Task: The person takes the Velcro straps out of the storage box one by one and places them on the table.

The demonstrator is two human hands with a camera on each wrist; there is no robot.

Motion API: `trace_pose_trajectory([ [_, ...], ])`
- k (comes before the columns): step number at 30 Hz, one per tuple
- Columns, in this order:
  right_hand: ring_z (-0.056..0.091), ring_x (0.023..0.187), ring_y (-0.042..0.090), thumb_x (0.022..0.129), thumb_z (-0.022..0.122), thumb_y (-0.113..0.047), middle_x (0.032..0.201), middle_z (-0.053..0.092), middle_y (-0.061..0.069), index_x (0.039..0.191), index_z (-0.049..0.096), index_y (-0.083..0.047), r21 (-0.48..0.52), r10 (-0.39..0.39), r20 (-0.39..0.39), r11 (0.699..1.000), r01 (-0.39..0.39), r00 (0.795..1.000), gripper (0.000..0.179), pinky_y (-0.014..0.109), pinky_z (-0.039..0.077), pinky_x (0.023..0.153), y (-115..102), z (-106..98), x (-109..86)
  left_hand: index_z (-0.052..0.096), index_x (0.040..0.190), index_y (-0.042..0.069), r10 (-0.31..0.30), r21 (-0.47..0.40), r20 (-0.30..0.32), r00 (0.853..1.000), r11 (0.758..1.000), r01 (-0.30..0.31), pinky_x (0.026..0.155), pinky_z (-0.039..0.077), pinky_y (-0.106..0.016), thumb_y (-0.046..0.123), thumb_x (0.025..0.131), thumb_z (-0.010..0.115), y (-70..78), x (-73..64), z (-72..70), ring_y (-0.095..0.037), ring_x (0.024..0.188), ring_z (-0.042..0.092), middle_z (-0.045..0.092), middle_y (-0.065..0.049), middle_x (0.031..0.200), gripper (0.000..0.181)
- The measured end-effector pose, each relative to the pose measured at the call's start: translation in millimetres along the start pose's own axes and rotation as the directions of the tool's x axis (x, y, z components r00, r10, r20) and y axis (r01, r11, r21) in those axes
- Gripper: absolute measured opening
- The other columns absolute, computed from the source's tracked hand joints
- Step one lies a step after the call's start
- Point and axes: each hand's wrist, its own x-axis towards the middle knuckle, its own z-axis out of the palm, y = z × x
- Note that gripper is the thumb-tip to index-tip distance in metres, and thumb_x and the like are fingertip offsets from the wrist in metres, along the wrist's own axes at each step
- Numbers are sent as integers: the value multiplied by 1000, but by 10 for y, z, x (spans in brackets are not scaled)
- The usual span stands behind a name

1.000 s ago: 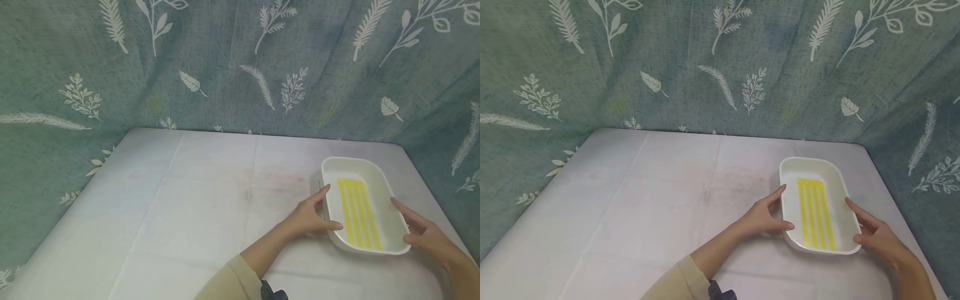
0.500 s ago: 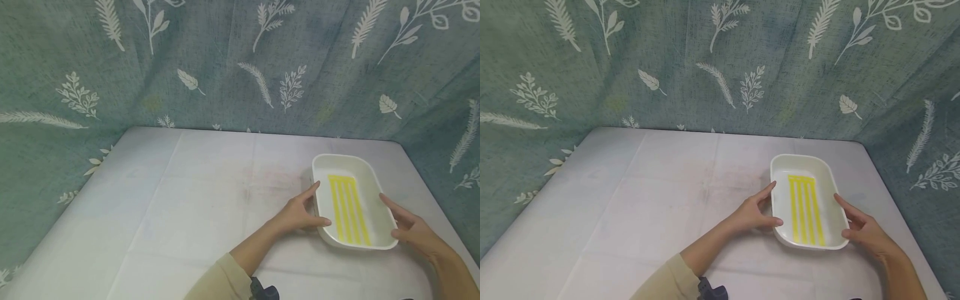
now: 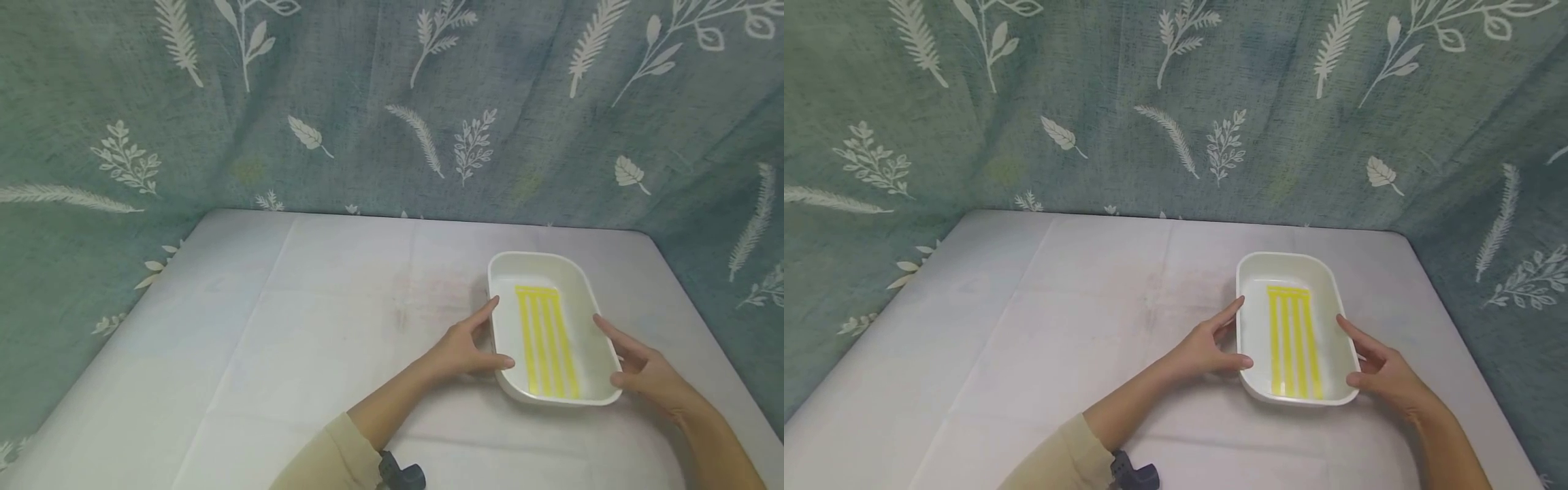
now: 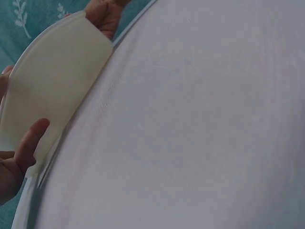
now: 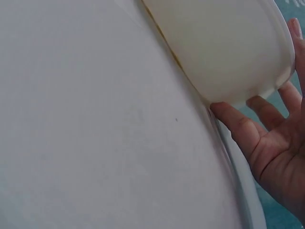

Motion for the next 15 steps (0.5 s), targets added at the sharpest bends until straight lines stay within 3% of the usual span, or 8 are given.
trace_pose_trajectory([
  [5, 55, 106, -7, 82, 72, -5, 157, 6, 16, 151, 22, -26, -46, 35, -33, 998, -36, 999, 88, 20, 52, 81, -47, 97, 35, 24, 144, 49, -9, -4, 7, 1000, 1000, 9, 110, 30, -30, 31, 70, 84, -28, -30, -76, -8, 136, 33, 31, 10, 151, 97],
  [7, 55, 105, -8, 82, 73, -5, 155, 4, 23, 151, 22, -25, -70, 37, -43, 997, -40, 998, 88, 19, 51, 82, -70, 134, 50, 24, 145, 48, -2, -13, 12, 1000, 1000, 2, 110, 31, -29, 30, 70, 84, -39, -41, -111, -10, 137, 33, 29, 9, 152, 97],
  [15, 54, 103, -11, 80, 74, -7, 155, 10, 21, 150, 25, -24, -92, 38, -81, 995, -46, 996, 88, 17, 50, 83, -127, 297, 117, 25, 148, 40, 24, -40, 32, 999, 999, -22, 110, 31, -30, 25, 73, 82, -92, -96, -278, -14, 138, 32, 25, 7, 154, 95],
])
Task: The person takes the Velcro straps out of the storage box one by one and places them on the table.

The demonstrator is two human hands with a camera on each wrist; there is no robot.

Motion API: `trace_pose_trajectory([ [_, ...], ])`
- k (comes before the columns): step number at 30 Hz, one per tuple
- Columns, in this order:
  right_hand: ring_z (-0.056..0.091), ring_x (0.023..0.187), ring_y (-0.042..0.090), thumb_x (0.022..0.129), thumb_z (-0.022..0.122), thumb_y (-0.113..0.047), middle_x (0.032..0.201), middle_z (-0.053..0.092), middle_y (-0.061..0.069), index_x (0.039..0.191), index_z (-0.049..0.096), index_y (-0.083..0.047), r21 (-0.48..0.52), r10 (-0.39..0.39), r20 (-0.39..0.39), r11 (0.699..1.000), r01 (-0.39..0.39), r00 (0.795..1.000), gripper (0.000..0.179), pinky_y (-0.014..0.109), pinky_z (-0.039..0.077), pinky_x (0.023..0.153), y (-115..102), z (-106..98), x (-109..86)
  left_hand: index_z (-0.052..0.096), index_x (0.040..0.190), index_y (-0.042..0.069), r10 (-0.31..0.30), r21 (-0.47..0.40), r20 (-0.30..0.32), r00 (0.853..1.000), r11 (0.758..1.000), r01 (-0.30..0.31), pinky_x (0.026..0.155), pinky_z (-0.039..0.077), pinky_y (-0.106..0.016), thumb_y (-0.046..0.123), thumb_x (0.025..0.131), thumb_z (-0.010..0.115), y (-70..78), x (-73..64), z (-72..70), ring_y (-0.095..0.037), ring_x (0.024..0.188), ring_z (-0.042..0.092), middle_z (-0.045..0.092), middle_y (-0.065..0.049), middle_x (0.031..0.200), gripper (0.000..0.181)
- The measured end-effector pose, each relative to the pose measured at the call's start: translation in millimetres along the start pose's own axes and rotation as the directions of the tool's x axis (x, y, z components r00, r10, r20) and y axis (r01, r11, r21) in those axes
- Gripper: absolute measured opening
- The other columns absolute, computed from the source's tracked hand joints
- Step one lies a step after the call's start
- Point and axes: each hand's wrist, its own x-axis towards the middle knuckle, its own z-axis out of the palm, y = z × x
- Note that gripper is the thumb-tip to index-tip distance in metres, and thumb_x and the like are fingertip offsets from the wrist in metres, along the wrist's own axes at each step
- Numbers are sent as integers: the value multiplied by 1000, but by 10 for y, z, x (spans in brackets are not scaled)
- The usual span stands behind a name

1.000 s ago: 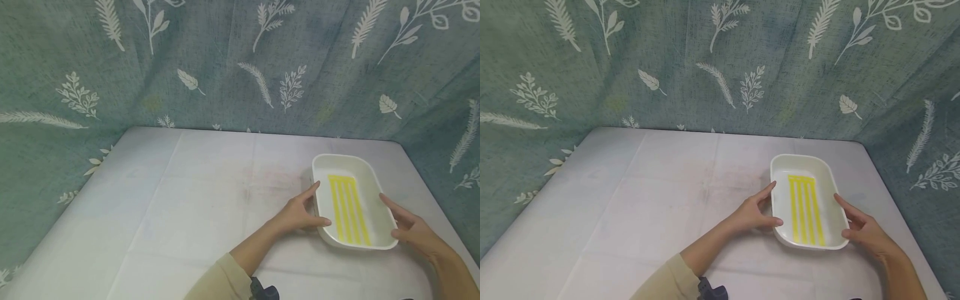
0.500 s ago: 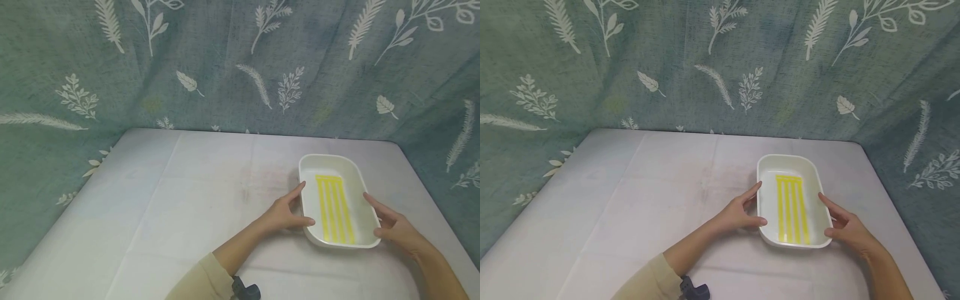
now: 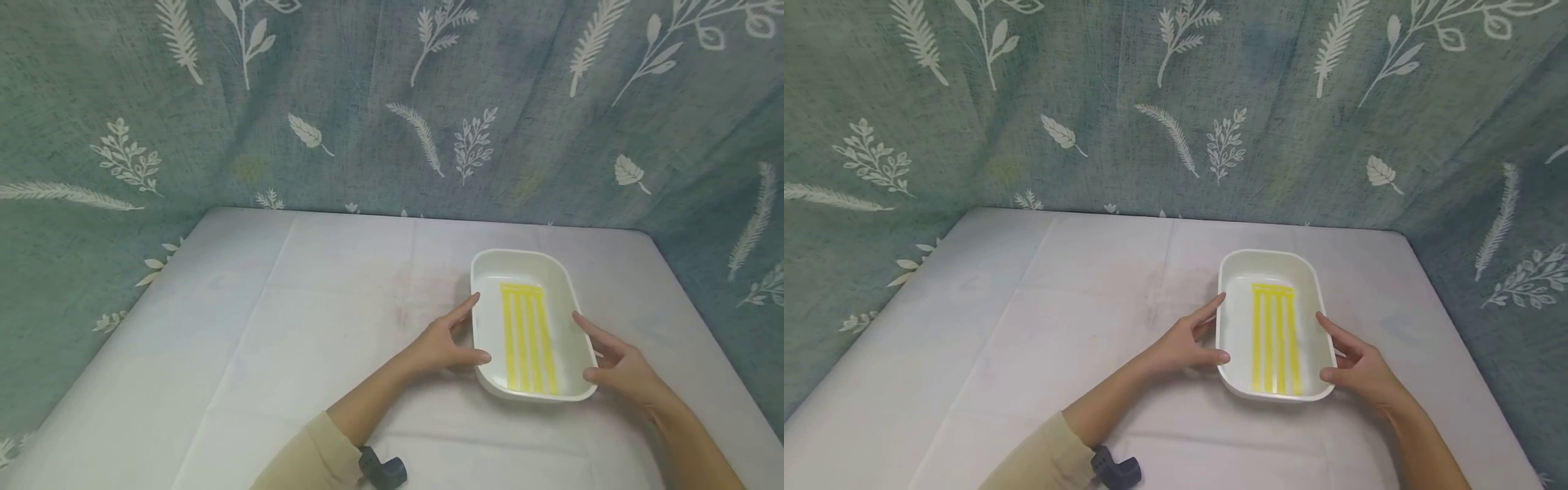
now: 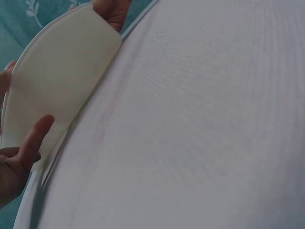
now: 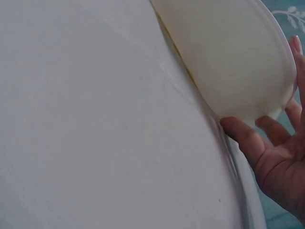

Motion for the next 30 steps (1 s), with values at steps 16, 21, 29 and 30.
trace_pose_trajectory([
  [16, 59, 113, 13, 78, 76, -8, 152, 20, 27, 150, 25, -14, 9, 44, -21, 999, -44, 999, 88, 19, 50, 83, -120, 288, 87, 29, 144, 46, -30, -63, 10, 1000, 998, 30, 110, 31, -31, 18, 73, 82, -125, -111, -286, -16, 138, 34, 32, 2, 152, 92],
  [21, 57, 117, 22, 79, 76, -9, 151, 23, 27, 149, 28, -13, 35, 21, 6, 999, -21, 1000, 85, 20, 49, 84, -159, 370, 122, 30, 143, 45, -47, -68, 11, 999, 997, 48, 110, 32, -35, 18, 74, 81, -144, -166, -380, -20, 139, 33, 31, -3, 152, 90],
  [29, 58, 111, 6, 78, 76, -5, 148, 27, 29, 148, 30, -9, 96, -4, 35, 995, 0, 999, 84, 23, 51, 84, -188, 497, 198, 30, 144, 42, -70, -81, 12, 997, 994, 71, 110, 31, -38, 18, 74, 82, -161, -255, -517, -22, 139, 32, 28, -4, 154, 90],
  [30, 59, 110, 6, 78, 76, -5, 148, 28, 29, 148, 31, -9, 105, -5, 34, 994, 2, 999, 84, 24, 52, 84, -190, 513, 208, 30, 145, 41, -66, -81, 11, 998, 994, 67, 110, 32, -39, 18, 74, 81, -159, -266, -532, -23, 139, 32, 28, -5, 154, 90],
])
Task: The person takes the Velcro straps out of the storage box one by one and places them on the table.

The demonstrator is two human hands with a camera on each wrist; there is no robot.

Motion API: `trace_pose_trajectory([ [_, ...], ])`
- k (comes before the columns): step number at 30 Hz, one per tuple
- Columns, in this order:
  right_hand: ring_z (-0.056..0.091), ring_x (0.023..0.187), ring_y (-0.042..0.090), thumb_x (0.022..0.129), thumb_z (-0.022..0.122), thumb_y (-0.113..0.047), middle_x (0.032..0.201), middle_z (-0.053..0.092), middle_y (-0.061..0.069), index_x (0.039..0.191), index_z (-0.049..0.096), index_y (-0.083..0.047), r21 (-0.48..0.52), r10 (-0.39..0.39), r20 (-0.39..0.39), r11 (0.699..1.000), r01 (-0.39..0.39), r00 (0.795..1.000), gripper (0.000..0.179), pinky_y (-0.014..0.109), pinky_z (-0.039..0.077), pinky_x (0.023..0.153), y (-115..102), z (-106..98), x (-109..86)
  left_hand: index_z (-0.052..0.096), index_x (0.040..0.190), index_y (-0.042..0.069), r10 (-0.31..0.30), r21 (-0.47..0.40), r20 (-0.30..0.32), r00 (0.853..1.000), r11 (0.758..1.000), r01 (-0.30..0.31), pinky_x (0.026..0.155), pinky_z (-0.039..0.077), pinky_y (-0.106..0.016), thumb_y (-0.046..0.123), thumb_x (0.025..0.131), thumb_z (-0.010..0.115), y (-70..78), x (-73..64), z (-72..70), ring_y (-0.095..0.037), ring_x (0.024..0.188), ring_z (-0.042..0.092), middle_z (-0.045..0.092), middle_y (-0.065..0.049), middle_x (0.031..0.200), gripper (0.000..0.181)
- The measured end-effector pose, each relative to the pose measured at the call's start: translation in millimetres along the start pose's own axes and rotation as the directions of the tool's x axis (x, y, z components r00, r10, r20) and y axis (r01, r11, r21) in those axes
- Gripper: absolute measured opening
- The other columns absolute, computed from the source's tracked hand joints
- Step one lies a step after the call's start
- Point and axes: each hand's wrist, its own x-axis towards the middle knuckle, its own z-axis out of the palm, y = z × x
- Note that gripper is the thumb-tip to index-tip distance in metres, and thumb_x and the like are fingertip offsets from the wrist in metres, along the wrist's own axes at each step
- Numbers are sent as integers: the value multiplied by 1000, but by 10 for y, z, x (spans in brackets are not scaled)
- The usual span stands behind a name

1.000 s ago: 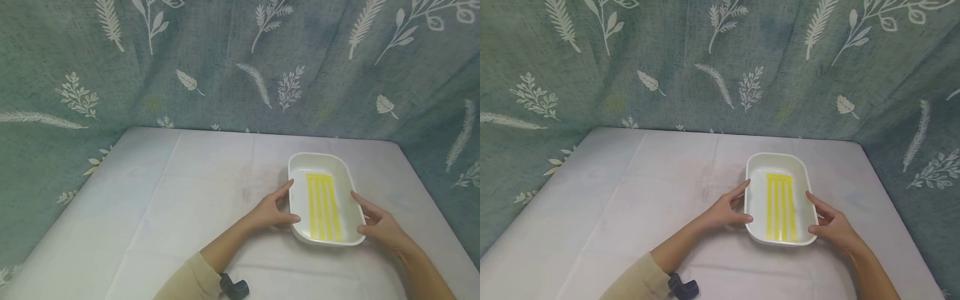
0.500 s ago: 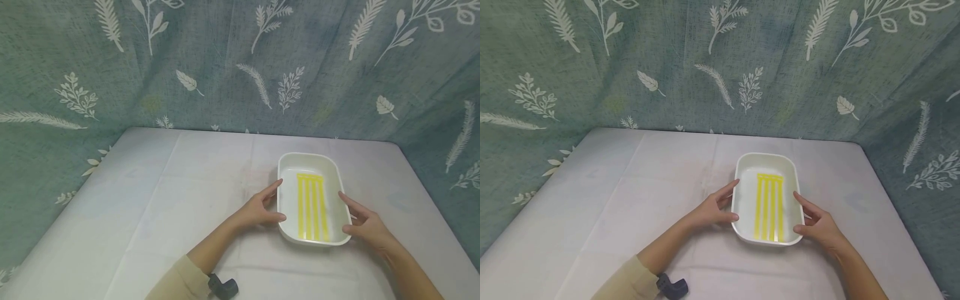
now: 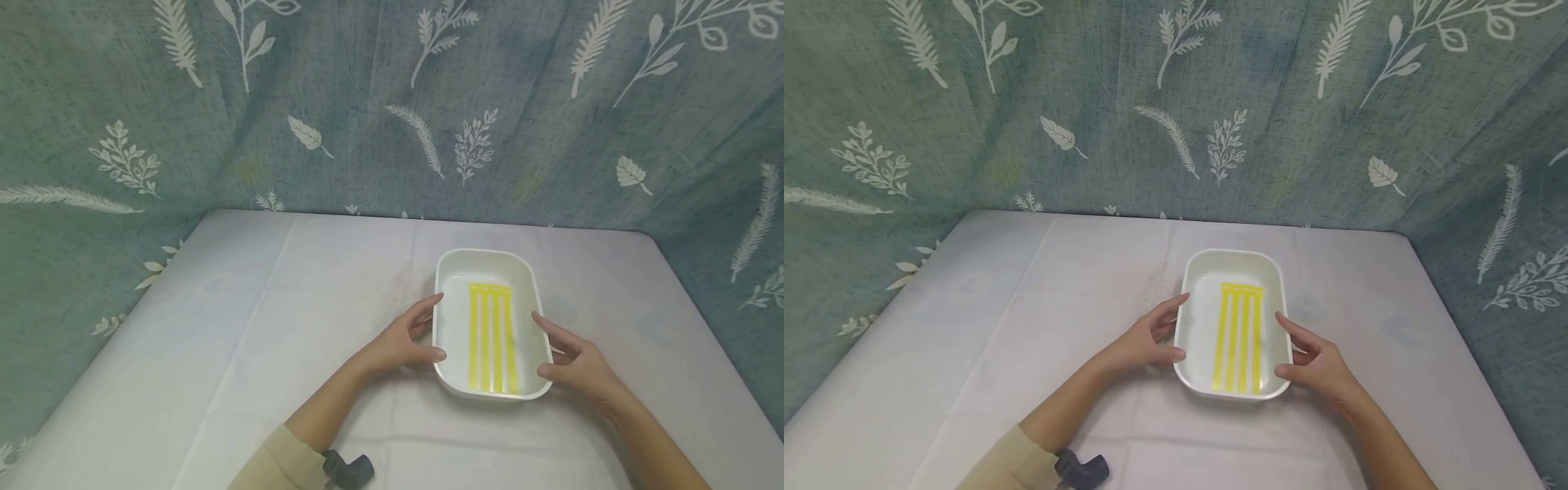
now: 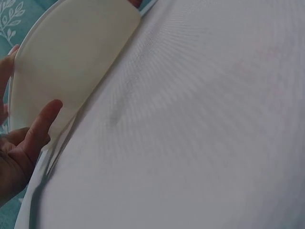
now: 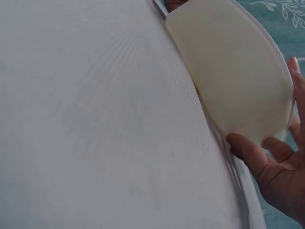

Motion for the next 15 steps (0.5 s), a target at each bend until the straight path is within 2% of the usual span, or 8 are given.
trace_pose_trajectory([
  [7, 59, 107, 4, 78, 75, -3, 148, 26, 30, 147, 31, -6, 35, -42, 23, 999, 41, 999, 82, 27, 53, 82, -9, 109, 68, 30, 145, 41, -1, -12, -6, 1000, 1000, 1, 110, 31, -39, 16, 74, 82, -3, -88, -112, -24, 140, 31, 28, -5, 154, 91],
  [12, 60, 112, 18, 79, 75, -5, 148, 27, 28, 147, 32, -5, 34, -53, 36, 998, 52, 998, 80, 30, 54, 81, -33, 204, 97, 30, 144, 42, -11, -14, -10, 1000, 1000, 11, 111, 30, -39, 16, 74, 81, -30, -157, -198, -25, 140, 30, 29, -6, 153, 91],
  [15, 60, 112, 22, 78, 75, -4, 146, 30, 30, 146, 33, -5, 52, -60, 32, 997, 59, 998, 80, 31, 55, 80, -41, 267, 112, 30, 144, 42, -11, 2, -16, 1000, 1000, 12, 111, 30, -40, 16, 74, 81, -59, -179, -248, -26, 139, 31, 29, -8, 153, 91],
])
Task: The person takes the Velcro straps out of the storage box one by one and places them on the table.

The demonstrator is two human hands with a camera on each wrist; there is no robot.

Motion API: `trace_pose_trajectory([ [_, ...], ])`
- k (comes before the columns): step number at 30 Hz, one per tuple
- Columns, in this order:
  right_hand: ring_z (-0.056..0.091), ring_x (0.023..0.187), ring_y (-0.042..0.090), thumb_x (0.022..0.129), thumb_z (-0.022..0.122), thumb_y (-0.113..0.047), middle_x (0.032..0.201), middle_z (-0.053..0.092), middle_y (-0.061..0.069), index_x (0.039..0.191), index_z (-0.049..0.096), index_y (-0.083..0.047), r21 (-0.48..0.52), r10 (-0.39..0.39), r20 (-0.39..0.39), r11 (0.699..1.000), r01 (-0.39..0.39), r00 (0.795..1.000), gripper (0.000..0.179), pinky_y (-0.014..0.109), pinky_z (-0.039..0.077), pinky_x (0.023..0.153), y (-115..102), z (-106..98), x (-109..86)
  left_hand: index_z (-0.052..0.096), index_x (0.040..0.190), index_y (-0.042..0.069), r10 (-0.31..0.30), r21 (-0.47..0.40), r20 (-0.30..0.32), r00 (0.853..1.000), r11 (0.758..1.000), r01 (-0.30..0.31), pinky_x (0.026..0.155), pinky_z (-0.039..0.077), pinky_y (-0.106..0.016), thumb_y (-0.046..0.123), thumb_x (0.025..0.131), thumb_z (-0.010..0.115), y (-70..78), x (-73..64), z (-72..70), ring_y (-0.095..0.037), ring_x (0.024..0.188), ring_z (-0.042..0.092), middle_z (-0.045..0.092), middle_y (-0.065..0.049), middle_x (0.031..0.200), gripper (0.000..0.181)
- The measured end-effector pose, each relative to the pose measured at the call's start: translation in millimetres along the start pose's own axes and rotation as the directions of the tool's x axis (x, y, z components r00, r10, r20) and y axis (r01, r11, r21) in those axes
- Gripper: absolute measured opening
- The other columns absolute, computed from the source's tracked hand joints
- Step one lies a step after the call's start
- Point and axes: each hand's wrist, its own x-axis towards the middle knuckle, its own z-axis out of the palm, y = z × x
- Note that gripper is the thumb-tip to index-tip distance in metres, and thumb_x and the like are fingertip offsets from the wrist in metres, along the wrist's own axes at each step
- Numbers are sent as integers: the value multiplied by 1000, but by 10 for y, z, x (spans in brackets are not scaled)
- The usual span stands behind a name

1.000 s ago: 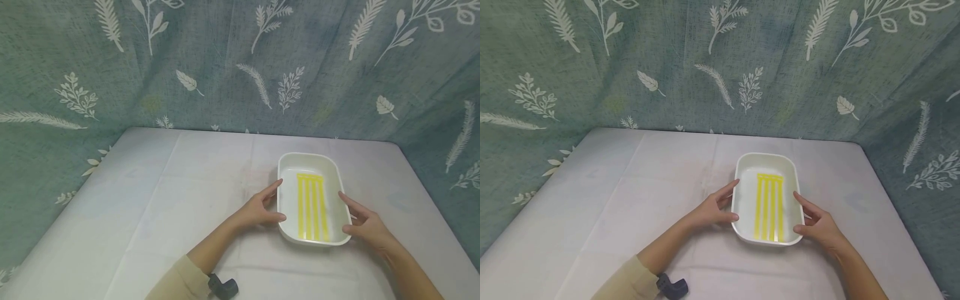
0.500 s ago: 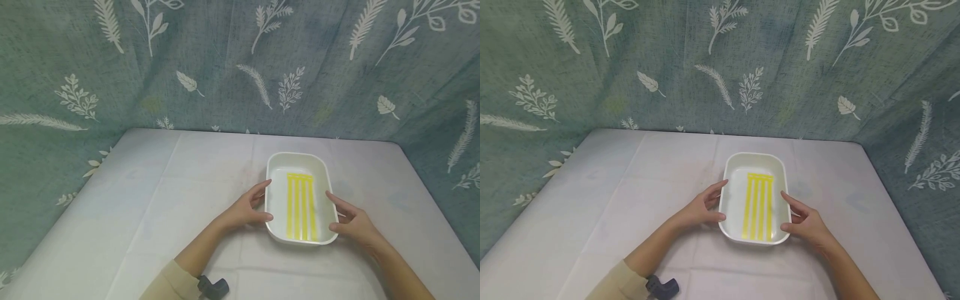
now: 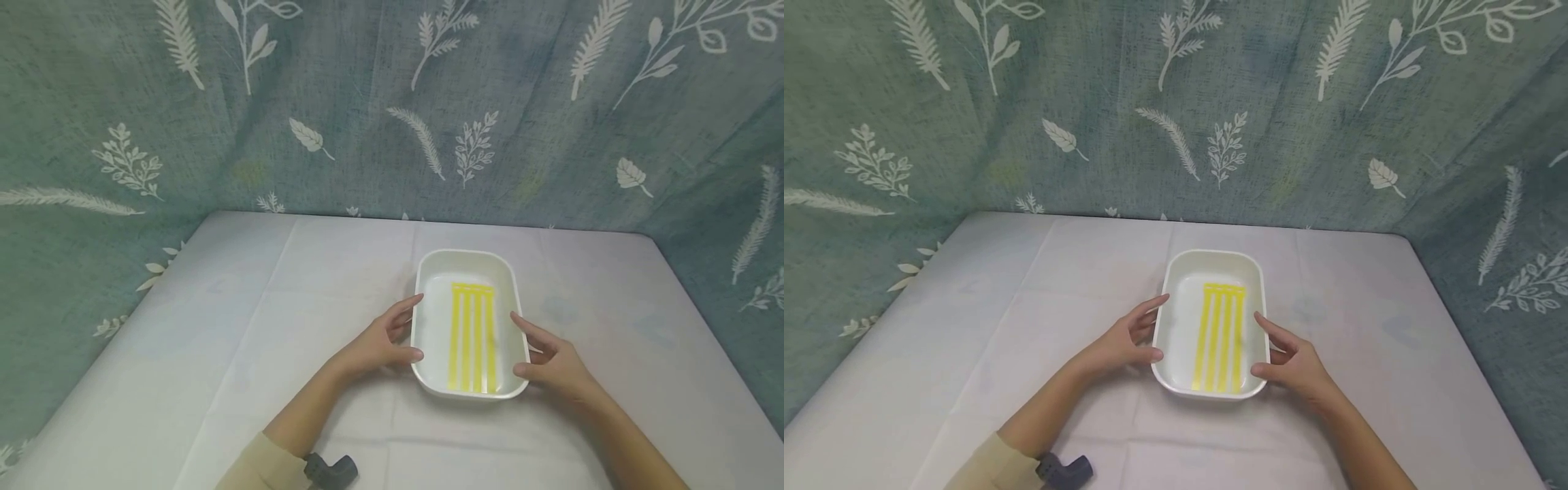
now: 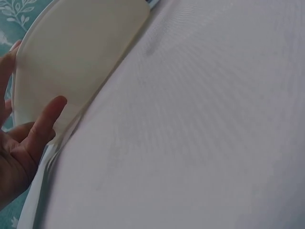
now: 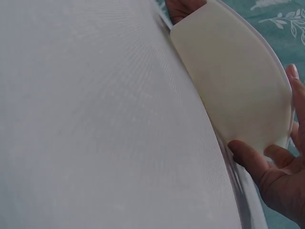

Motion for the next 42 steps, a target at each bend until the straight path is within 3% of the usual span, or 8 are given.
trace_pose_trajectory([
  [13, 60, 110, 8, 78, 75, -4, 149, 24, 29, 147, 29, -3, 94, -42, 34, 995, 39, 999, 82, 29, 53, 82, 21, 175, 58, 30, 145, 38, 12, -8, -1, 1000, 1000, -12, 109, 32, -41, 15, 74, 81, -34, -121, -164, -28, 139, 31, 31, -9, 152, 91],
  [16, 55, 120, 20, 79, 75, -4, 154, 16, 25, 147, 28, -4, 123, -64, 44, 991, 58, 997, 82, 29, 52, 84, 50, 191, 63, 30, 146, 36, 10, -6, 5, 1000, 1000, -10, 109, 32, -40, 15, 74, 81, -26, -126, -191, -28, 139, 31, 31, -10, 152, 91],
  [21, 34, 130, 47, 80, 76, -13, 156, 13, 22, 146, 34, -8, 21, -130, 9, 991, 129, 992, 78, 19, 44, 93, 133, 199, 81, 30, 146, 34, -8, -15, 9, 1000, 1000, 8, 108, 34, -40, 14, 72, 82, -22, -133, -223, -28, 139, 31, 33, -12, 151, 93],
  [25, 25, 134, 50, 81, 75, -18, 155, 15, 23, 145, 37, -8, -45, -197, 2, 979, 197, 980, 76, 16, 38, 97, 204, 202, 82, 30, 147, 33, -17, -9, 12, 1000, 1000, 17, 108, 34, -41, 15, 71, 83, -3, -143, -229, -29, 139, 31, 32, -11, 151, 94],
  [28, 21, 139, 41, 82, 74, -21, 153, 16, 26, 145, 36, -6, -41, -252, 13, 967, 253, 968, 75, 17, 38, 98, 253, 208, 74, 29, 147, 32, -18, -10, 19, 1000, 1000, 18, 107, 35, -41, 14, 71, 83, 19, -152, -224, -29, 139, 32, 32, -11, 152, 95],
  [34, 33, 134, -1, 84, 72, -27, 151, 29, 15, 144, 37, -3, -8, -353, 6, 936, 353, 936, 74, 16, 35, 101, 316, 221, 85, 30, 148, 29, -55, -29, 10, 998, 998, 56, 97, 46, -41, 10, 72, 81, 77, -159, -227, -27, 136, 38, 35, -7, 151, 93],
  [38, 40, 130, 1, 84, 71, -28, 146, 38, -2, 143, 37, 1, 23, -396, 0, 918, 396, 918, 74, 17, 37, 100, 315, 221, 99, 34, 147, 28, -98, -68, 7, 995, 993, 98, 83, 54, -41, 9, 75, 79, 119, -140, -251, -28, 133, 43, 39, -7, 149, 87],
  [42, 44, 129, 5, 84, 71, -27, 144, 39, -6, 142, 36, 2, 46, -407, 2, 913, 406, 914, 74, 17, 38, 101, 299, 225, 99, 35, 147, 21, -97, -62, 5, 995, 993, 97, 80, 55, -40, 8, 76, 78, 160, -119, -302, -29, 128, 48, 40, -8, 147, 85],
])
